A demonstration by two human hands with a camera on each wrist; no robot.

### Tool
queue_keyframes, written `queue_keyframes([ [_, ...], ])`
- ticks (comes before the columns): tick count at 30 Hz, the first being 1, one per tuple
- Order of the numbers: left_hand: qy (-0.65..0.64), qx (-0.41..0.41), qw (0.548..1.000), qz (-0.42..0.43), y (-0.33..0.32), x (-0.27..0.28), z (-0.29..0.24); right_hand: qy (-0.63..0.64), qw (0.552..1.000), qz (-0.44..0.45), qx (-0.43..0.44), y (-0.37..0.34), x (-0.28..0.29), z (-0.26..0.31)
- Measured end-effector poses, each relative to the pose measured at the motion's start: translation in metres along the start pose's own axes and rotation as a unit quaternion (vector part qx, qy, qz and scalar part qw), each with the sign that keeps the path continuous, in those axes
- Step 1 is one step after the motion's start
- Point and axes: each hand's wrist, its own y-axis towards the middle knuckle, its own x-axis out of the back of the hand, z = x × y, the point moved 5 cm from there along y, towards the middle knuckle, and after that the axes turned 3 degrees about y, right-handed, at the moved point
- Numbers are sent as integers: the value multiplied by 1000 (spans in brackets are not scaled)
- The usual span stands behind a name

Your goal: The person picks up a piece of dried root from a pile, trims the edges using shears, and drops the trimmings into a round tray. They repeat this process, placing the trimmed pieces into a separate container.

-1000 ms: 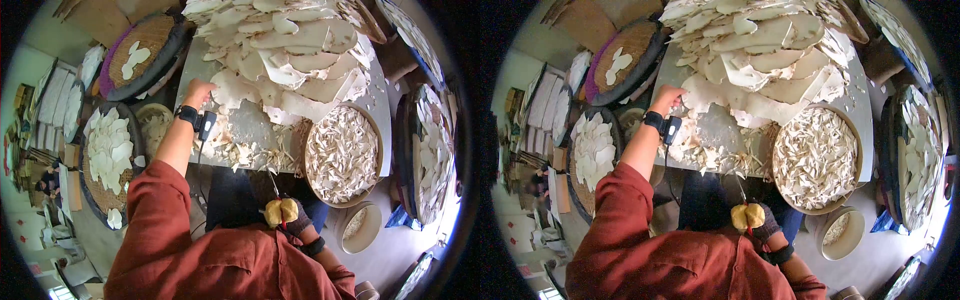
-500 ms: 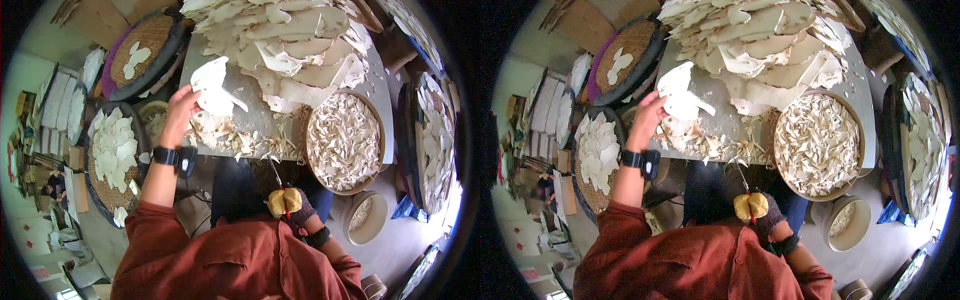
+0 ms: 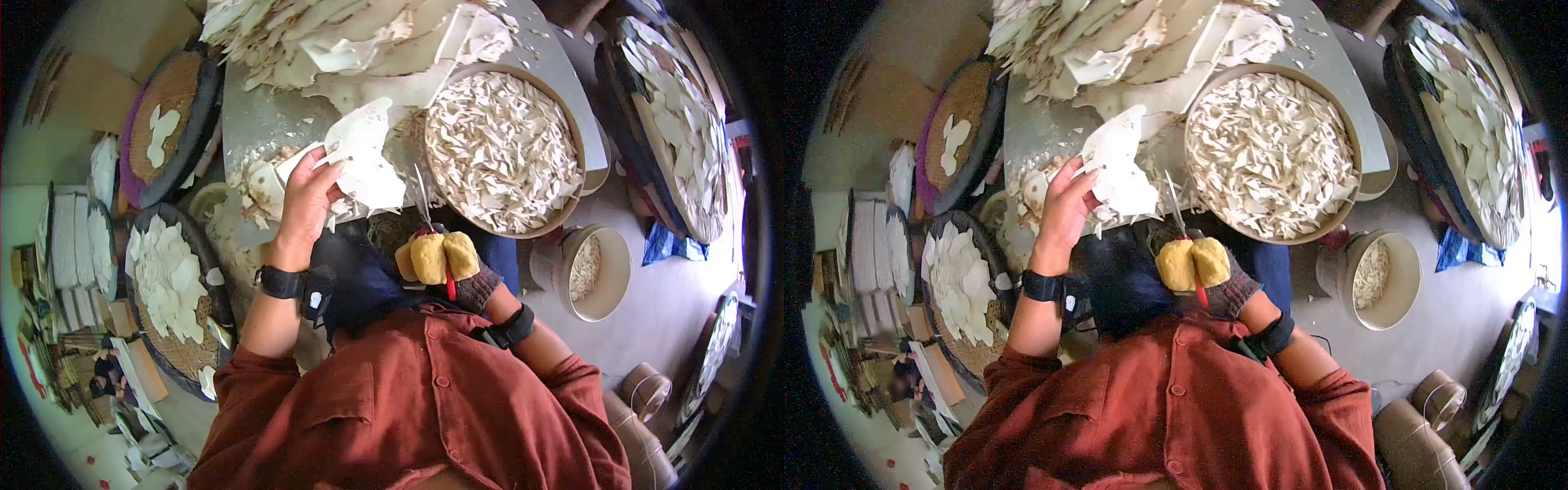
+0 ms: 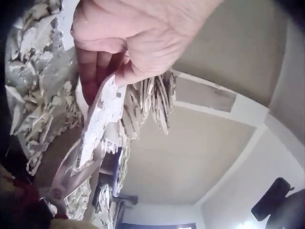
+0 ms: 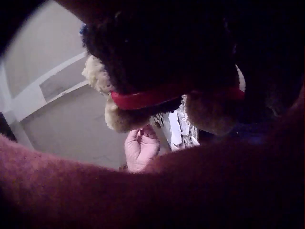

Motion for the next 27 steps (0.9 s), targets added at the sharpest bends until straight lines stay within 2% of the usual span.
queue_keyframes([
  [1,-8,-6,1000,5,2,-6,4,-97,995,0,26,-1,2,6],
  [3,9,5,1000,21,5,-16,11,134,990,4,-42,-6,7,2],
  [5,19,14,999,31,8,-29,15,261,962,-5,-82,-12,11,-3],
  [8,59,21,996,67,12,-50,18,302,950,-22,-73,-20,20,-4],
  [12,70,25,994,83,17,-77,16,313,942,-92,-79,-32,34,-8],
  [15,85,40,989,116,23,-94,15,237,971,-22,-8,-41,43,6],
  [19,130,38,979,150,30,-110,13,203,975,-77,-41,-54,53,6],
  [21,95,52,984,144,31,-117,12,156,983,-90,-41,-58,57,2],
  [22,79,58,985,139,30,-119,11,0,995,-100,11,-61,60,8],
  [23,51,34,985,163,29,-124,6,-156,980,-109,62,-66,63,13],
  [24,23,11,982,187,28,-128,1,-309,938,-116,111,-69,62,16],
  [25,-6,-12,977,211,27,-131,-3,-129,982,-129,56,-74,70,1],
  [26,21,-49,977,206,27,-130,-5,60,985,-164,11,-80,78,-14],
  [27,47,-85,975,199,26,-128,-5,265,956,-106,70,-71,65,1],
])
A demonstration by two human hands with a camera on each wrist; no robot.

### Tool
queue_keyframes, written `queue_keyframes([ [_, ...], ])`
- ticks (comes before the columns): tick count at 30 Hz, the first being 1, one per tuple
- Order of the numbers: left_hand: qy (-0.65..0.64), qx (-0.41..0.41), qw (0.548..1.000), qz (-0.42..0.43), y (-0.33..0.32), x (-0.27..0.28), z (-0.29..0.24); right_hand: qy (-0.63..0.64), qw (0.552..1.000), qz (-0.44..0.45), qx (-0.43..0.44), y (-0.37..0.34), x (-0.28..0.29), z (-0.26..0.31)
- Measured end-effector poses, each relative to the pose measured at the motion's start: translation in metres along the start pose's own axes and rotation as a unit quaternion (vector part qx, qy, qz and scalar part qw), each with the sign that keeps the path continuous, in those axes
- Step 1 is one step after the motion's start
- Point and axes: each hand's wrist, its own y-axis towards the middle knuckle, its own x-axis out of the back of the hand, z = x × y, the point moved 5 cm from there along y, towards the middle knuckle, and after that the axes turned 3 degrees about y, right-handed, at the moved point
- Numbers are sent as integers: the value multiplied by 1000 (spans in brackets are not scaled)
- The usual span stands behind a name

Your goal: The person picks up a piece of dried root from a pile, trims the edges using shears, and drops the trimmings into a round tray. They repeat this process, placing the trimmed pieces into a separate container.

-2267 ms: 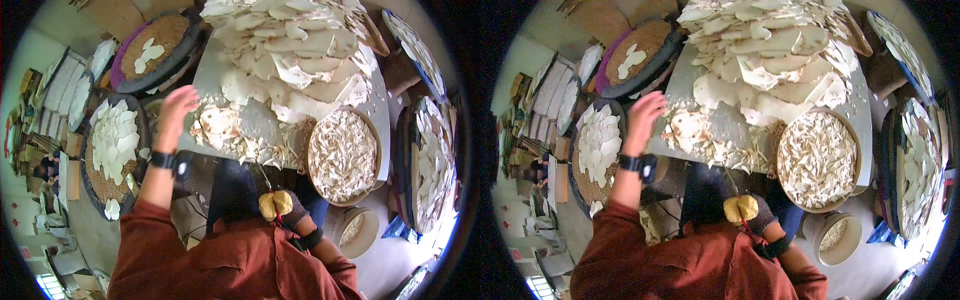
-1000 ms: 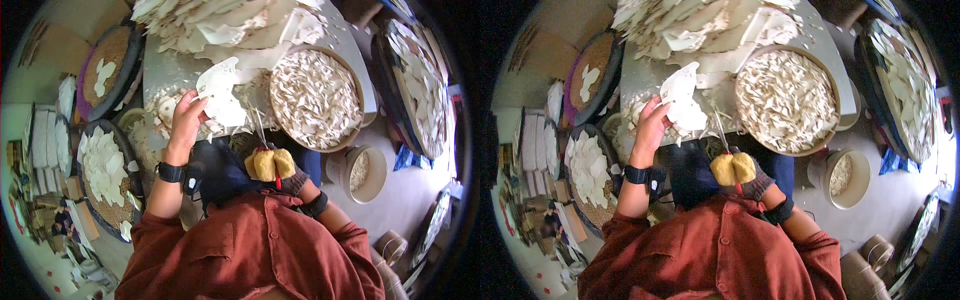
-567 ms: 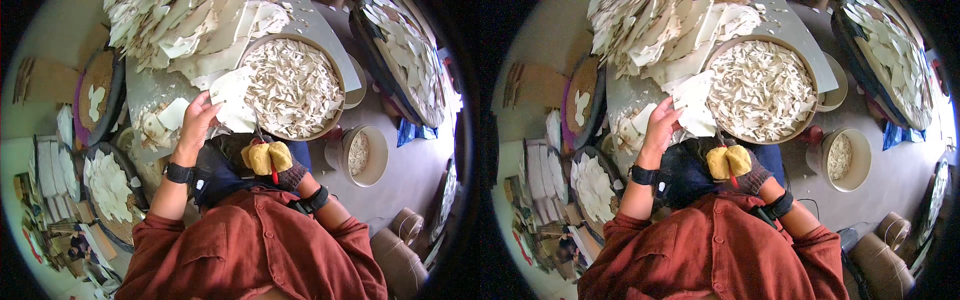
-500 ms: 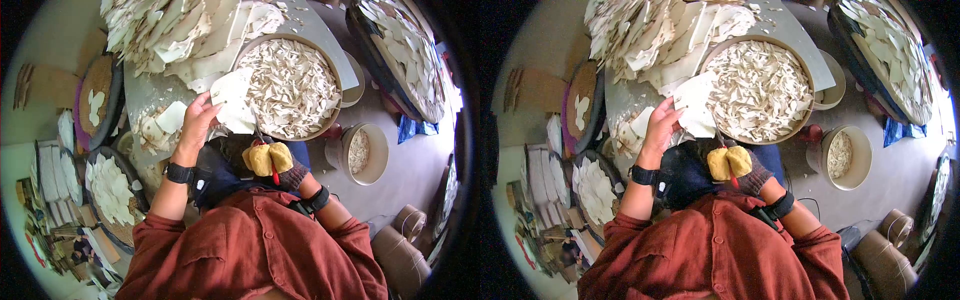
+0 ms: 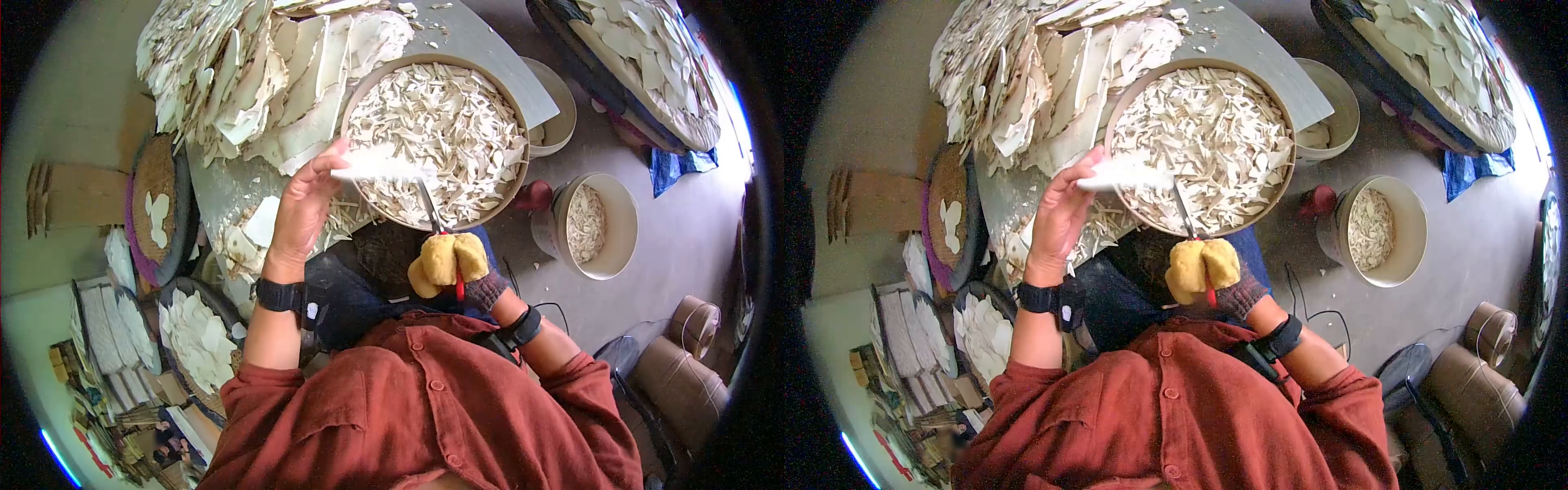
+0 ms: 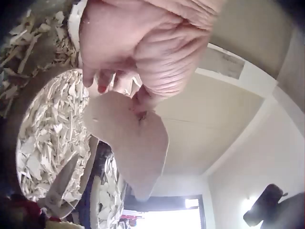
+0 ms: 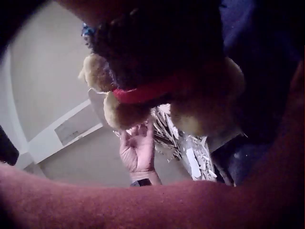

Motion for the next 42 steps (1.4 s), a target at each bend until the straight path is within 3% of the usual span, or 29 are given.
queue_keyframes([
  [2,89,-35,995,21,-7,0,-2,248,969,-3,0,5,-16,-1],
  [5,10,65,998,-3,-21,-2,6,306,946,-101,-41,3,-12,-12],
  [6,-19,79,997,15,-22,0,10,306,947,-89,-40,5,-19,-9],
  [8,-66,86,994,-14,-27,2,16,186,978,-93,-29,5,-19,-10],
  [9,-88,95,991,-29,-29,3,20,63,992,-108,-22,2,-15,-11],
  [11,-15,26,993,-116,-32,-1,22,8,994,-109,-4,0,-9,-12],
  [14,-38,8,982,-187,-36,0,33,129,986,-104,3,3,-8,-17],
  [17,-40,-31,976,-213,-36,-4,43,144,984,-108,-12,5,-4,-30],
  [21,10,-33,971,-235,-43,-6,48,191,976,93,43,25,-18,-27],
  [22,14,-29,970,-242,-44,-8,47,247,963,106,27,25,-18,-26],
  [24,14,-22,969,-246,-46,-9,47,213,974,76,-4,23,-14,-30],
  [25,9,-19,970,-244,-46,-9,48,121,992,34,-18,21,-10,-32],
  [27,-6,-17,973,-229,-46,-13,48,53,998,-37,-24,18,-6,-32],
  [28,-17,-17,976,-217,-47,-20,46,79,995,-66,-16,22,-23,-21],
  [30,-16,-18,976,-216,-47,-28,42,-12,996,-88,-1,24,-20,-16],
  [31,-16,-11,978,-209,-46,-27,43,-128,989,-80,6,25,-7,-17],
  [35,-4,5,979,-202,-40,-18,50,-450,891,-30,50,21,-22,-7],
  [38,39,-15,976,-216,-36,-11,55,-654,738,74,146,20,-63,13],
  [41,86,-17,969,-230,-35,-4,61,-599,795,50,77,19,-51,1],
  [42,100,-12,967,-235,-35,-1,63,-613,786,51,68,18,-50,-2],
])
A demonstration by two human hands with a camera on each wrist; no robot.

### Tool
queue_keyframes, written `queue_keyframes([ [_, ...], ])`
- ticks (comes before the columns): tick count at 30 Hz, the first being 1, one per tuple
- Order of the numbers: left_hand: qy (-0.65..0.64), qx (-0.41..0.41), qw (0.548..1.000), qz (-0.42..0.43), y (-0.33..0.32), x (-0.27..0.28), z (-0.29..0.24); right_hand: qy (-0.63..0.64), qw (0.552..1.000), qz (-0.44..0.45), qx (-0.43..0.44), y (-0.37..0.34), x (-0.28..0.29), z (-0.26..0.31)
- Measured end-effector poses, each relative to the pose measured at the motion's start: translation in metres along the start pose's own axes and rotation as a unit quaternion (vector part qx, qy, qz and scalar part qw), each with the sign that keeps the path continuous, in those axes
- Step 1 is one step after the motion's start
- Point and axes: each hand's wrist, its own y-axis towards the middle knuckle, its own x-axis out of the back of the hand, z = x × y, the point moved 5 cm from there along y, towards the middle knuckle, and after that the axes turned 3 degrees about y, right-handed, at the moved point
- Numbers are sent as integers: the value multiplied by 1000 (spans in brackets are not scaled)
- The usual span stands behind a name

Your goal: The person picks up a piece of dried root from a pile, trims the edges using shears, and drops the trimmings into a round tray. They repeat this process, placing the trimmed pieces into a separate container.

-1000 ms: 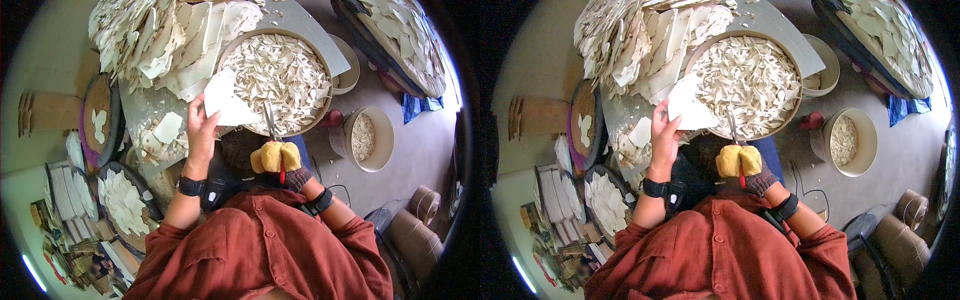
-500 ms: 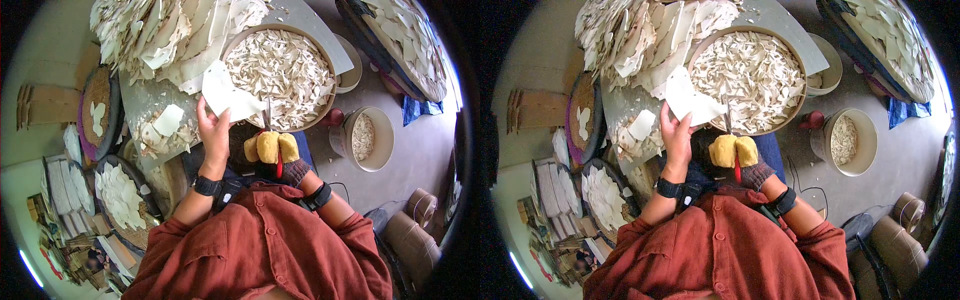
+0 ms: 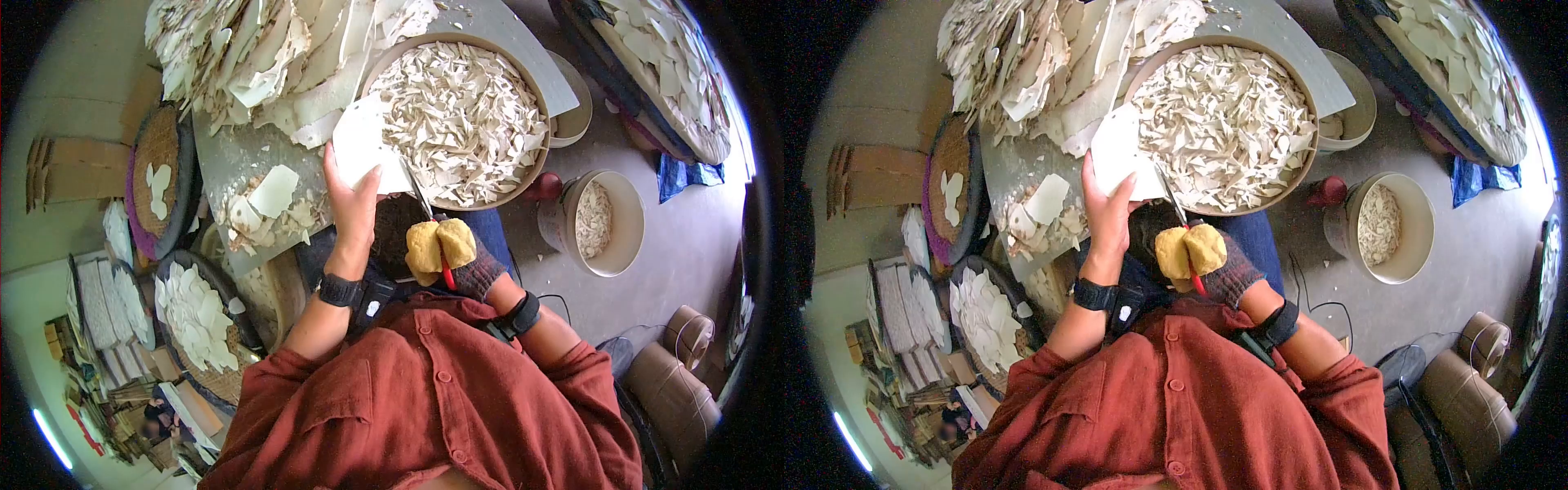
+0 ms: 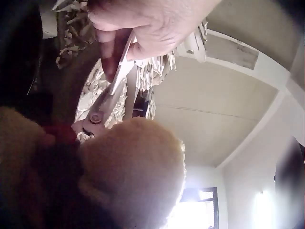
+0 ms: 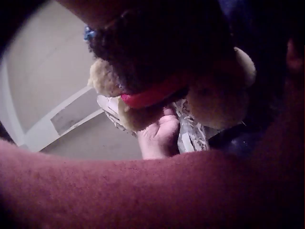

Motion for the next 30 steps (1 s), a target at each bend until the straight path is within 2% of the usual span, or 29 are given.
queue_keyframes([
  [2,-7,-9,1000,14,4,3,6,-34,999,15,-12,0,-3,-4],
  [4,-9,1,999,41,3,1,6,121,989,4,-82,-4,-11,-25],
  [6,-5,28,996,80,-1,-2,2,180,977,8,-113,-7,-19,-42],
  [9,-27,36,994,97,1,0,3,90,993,14,-69,-12,-16,-44],
  [11,-12,28,994,103,3,2,5,-24,1000,3,10,-1,5,1],
  [13,-6,22,994,106,4,3,6,49,999,14,-17,0,5,3],
  [15,-8,21,994,105,3,6,3,176,980,29,-89,-1,4,1],
  [17,-6,49,993,107,-1,12,-2,345,915,46,-205,-6,0,-4],
  [18,-6,62,992,108,-4,15,-7,518,824,-5,-228,-19,-10,-37],
  [19,-13,63,989,132,-6,19,-12,669,700,-57,-243,-39,-30,-93],
  [20,-18,63,986,154,-9,25,-16,793,546,-105,-250,-51,-43,-124],
  [22,-30,74,980,183,-20,35,-20,726,682,-29,-82,-10,-18,-50],
  [25,26,71,975,210,-32,50,-23,730,678,-5,-86,2,-16,-48],
  [26,14,64,977,203,-34,55,-24,568,819,-8,-82,4,-12,-47],
  [28,-20,37,992,115,-38,73,-25,404,909,9,-99,7,-24,-43],
  [29,-36,23,997,71,-41,82,-24,319,942,20,-106,8,-29,-41],
  [30,-34,11,999,21,-42,93,-19,275,953,52,-119,15,-28,-27],
])
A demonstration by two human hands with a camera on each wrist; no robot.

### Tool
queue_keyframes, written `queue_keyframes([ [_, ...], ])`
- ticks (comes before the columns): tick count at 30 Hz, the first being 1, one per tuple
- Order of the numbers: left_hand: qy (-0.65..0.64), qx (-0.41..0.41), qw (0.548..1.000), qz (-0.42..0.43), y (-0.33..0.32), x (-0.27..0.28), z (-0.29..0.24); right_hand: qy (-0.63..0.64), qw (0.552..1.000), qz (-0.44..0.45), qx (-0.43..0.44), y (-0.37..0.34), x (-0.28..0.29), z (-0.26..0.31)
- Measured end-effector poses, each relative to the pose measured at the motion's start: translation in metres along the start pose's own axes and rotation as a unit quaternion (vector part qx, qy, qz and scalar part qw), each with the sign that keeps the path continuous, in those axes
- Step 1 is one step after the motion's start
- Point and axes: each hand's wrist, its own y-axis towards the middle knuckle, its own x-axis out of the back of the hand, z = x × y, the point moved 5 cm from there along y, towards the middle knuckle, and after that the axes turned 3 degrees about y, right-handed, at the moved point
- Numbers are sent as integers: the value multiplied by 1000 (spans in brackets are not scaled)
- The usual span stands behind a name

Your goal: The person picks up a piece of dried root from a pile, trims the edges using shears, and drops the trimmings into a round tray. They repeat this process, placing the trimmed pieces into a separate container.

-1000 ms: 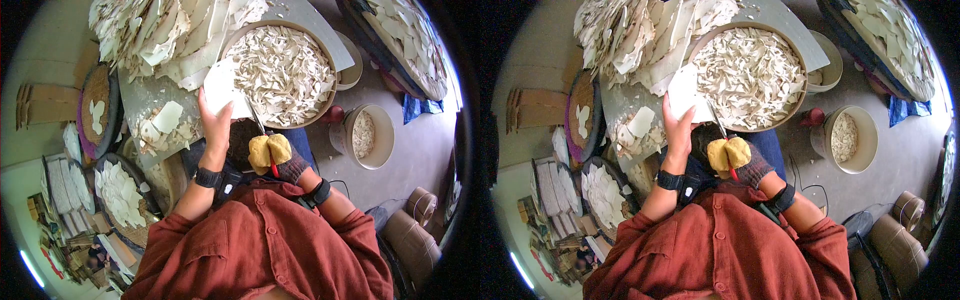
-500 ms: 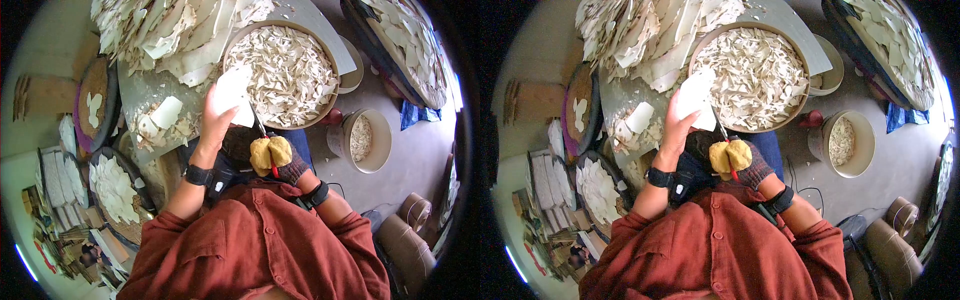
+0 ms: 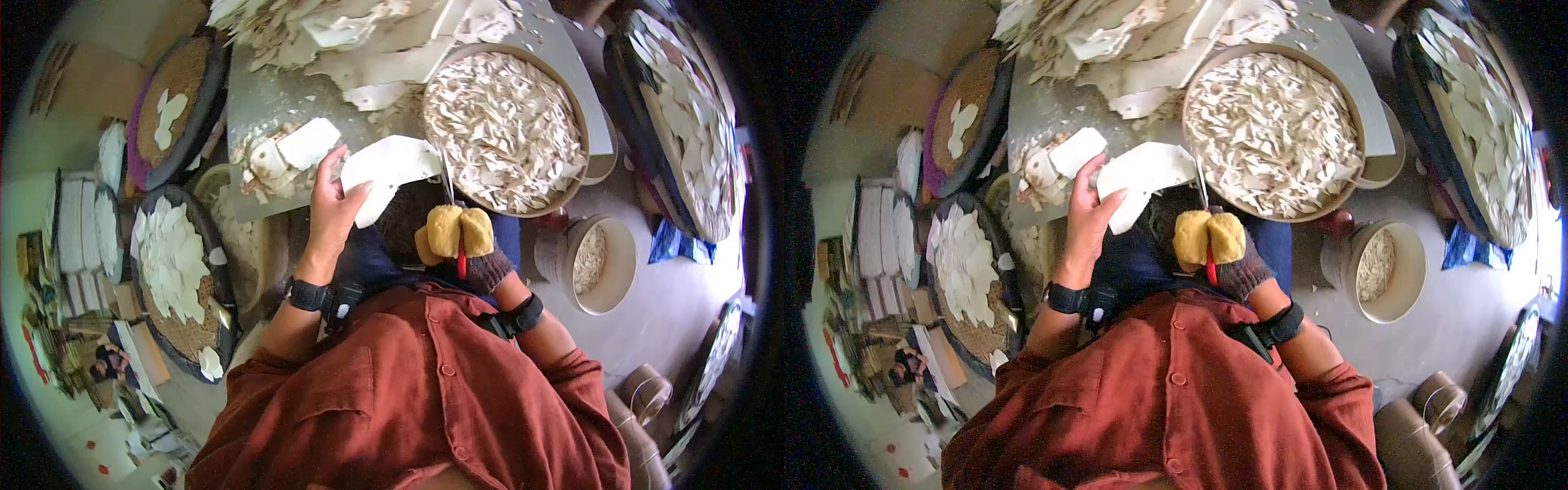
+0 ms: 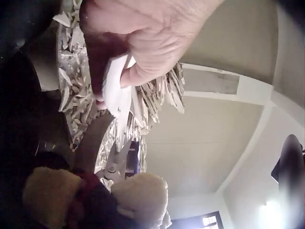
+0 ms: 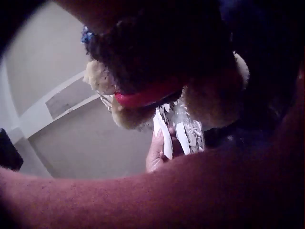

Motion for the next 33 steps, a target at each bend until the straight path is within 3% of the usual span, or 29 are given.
queue_keyframes([
  [4,-42,23,997,-59,-13,26,2,-99,995,19,-7,1,-19,11],
  [6,-71,38,995,-61,-19,40,4,113,991,36,-63,6,-26,3],
  [8,-72,14,995,-68,-23,55,6,43,992,83,-88,5,-37,2],
  [10,-41,25,994,-93,-28,66,7,120,981,80,-128,2,-37,-10],
  [11,-48,24,993,-106,-32,71,4,453,855,33,-249,1,-44,-1],
  [13,-48,30,991,-121,-41,79,1,418,861,111,-268,5,-45,-12],
  [15,-65,43,988,-133,-50,93,6,473,822,99,-300,7,-53,-12],
  [16,-82,57,986,-136,-56,103,7,289,912,137,-258,11,-59,-2],
  [17,-100,71,983,-136,-62,111,10,92,960,168,-204,13,-65,9],
  [19,-85,59,979,-173,-77,143,12,71,961,159,-214,12,-71,12],
  [20,-56,77,979,-182,-84,157,12,248,920,122,-278,9,-73,6],
  [21,-25,95,976,-192,-90,172,11,417,843,82,-330,6,-77,-2],
  [23,-20,101,978,-182,-103,193,11,256,916,146,-274,11,-70,-16],
  [25,-12,111,978,-174,-115,208,6,452,812,173,-327,9,-76,-18],
  [27,-5,121,980,-156,-117,212,-2,450,826,119,-318,7,-75,-17],
  [28,-7,128,981,-147,-114,209,-6,413,830,45,-373,3,-66,-33],
  [29,-10,137,981,-134,-108,203,-13,224,920,116,-301,3,-60,-36],
  [30,-25,132,987,-93,-100,192,-23,15,963,157,-219,5,-62,-27],
  [31,-22,133,989,-65,-87,182,-30,-37,966,173,-187,4,-58,-34],
  [33,18,167,983,71,-57,150,-50,-99,968,171,-153,1,-52,-39],
])
